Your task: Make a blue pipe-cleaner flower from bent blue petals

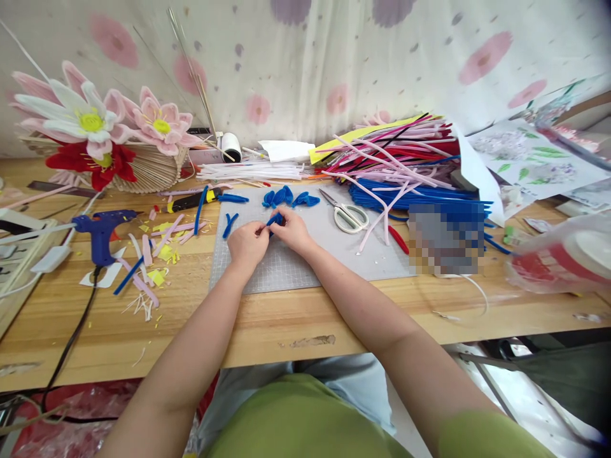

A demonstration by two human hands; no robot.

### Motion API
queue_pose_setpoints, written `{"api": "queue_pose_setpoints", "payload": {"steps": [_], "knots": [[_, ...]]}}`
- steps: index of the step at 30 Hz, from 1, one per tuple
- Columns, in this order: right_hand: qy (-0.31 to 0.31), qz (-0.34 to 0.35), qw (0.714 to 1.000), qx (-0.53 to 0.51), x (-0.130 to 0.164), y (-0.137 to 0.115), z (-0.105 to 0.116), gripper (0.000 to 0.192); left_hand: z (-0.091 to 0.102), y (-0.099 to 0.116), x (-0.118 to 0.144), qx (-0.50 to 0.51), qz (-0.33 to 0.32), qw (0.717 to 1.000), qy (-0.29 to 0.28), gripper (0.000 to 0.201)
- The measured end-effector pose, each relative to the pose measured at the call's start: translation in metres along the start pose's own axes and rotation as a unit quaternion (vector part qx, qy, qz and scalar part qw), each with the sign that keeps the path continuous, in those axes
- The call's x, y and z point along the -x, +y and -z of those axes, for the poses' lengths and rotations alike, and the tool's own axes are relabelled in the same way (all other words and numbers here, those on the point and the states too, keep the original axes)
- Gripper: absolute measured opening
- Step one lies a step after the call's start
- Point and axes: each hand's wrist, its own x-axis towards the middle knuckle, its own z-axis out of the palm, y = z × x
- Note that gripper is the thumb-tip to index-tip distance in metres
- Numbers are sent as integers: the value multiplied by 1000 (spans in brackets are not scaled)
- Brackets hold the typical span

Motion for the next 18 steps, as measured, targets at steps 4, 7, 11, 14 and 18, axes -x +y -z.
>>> {"api": "queue_pose_setpoints", "payload": {"steps": [4, 7, 11, 14, 18], "knots": [[-25, -14, 997, -66, -1, 4, -1, 8, 0, -2, -1, 9, -2, 1000, 6, 26], [-61, -39, 988, -135, -3, 10, -2, 13, -2, -8, -4, 59, 6, 998, -5, 27], [-63, -42, 992, -97, -4, 12, -3, 12, -4, -13, -6, 109, 12, 994, -17, 23], [-58, -51, 996, -38, -4, 9, -2, 9, -3, -12, -5, 111, 14, 994, -14, 22], [-34, -56, 998, 12, -4, 4, 0, 8, -2, -10, -3, 71, -14, 997, -1, 22]]}}
